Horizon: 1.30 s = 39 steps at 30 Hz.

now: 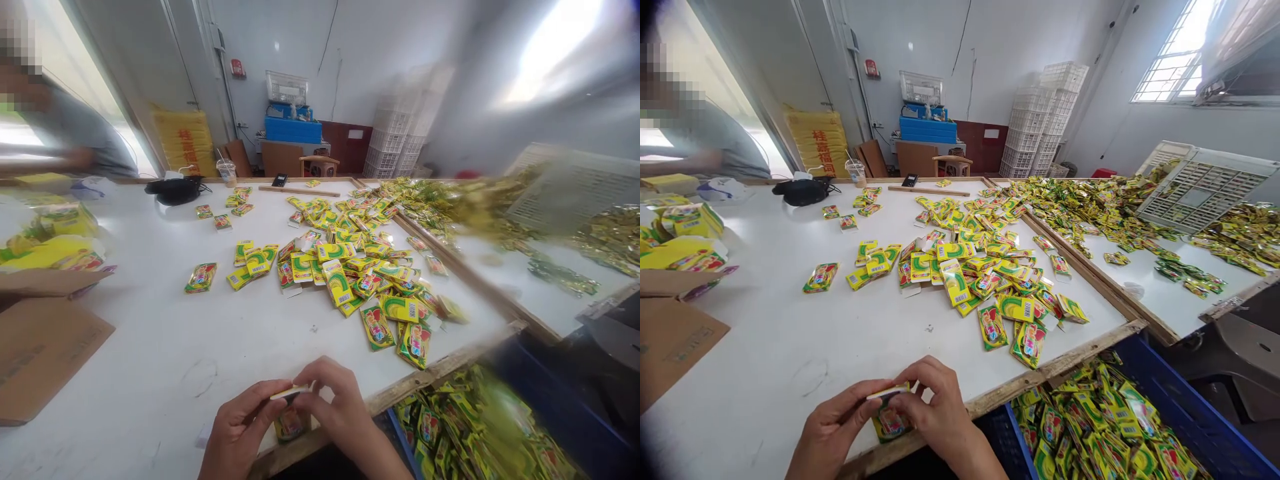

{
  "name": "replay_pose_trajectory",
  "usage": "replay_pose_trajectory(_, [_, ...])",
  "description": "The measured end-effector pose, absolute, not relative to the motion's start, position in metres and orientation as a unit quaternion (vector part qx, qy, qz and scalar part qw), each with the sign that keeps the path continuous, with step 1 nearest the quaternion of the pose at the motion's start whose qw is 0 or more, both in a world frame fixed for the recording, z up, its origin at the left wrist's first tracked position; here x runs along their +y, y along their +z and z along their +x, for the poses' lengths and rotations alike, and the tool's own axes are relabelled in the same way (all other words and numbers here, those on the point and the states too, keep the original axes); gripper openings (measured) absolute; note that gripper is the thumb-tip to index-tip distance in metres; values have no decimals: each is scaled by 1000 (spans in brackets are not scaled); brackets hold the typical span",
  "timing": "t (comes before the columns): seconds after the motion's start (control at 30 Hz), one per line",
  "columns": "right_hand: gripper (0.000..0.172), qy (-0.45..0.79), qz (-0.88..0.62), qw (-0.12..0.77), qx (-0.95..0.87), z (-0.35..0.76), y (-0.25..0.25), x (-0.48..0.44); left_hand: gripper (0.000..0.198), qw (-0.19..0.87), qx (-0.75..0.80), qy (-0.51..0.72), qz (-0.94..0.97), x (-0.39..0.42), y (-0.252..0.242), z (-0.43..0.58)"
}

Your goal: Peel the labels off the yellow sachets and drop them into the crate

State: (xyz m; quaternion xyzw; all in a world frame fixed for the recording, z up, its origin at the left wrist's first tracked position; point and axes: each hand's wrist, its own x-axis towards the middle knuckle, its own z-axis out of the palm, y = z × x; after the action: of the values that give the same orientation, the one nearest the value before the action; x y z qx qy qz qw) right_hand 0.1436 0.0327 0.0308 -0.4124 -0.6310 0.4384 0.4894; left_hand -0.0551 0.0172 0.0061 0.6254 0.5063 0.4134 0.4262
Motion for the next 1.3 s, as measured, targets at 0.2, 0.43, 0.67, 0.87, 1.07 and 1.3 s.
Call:
replay_pose_trajectory(0.2, [19,402,-428,499,-638,139,28,42,29,424,561,437,560,27,9,-47])
replay_pose_trajectory(0.43, [15,453,-428,469,-626,138,4,64,30,494,553,412,529,50,4,-48])
replay_pose_trajectory(0.67, [12,537,-484,454,-521,134,0,65,34,577,551,400,452,50,17,-44])
replay_pose_trajectory(0.87, [12,511,-472,431,-575,142,4,64,27,491,542,404,549,46,1,-55])
replay_pose_trajectory(1.07, [18,468,-441,460,-612,140,5,48,27,435,532,424,589,28,-12,-58])
replay_pose_trajectory(1.3, [14,455,-430,504,-594,142,14,38,23,499,485,418,584,26,3,-47])
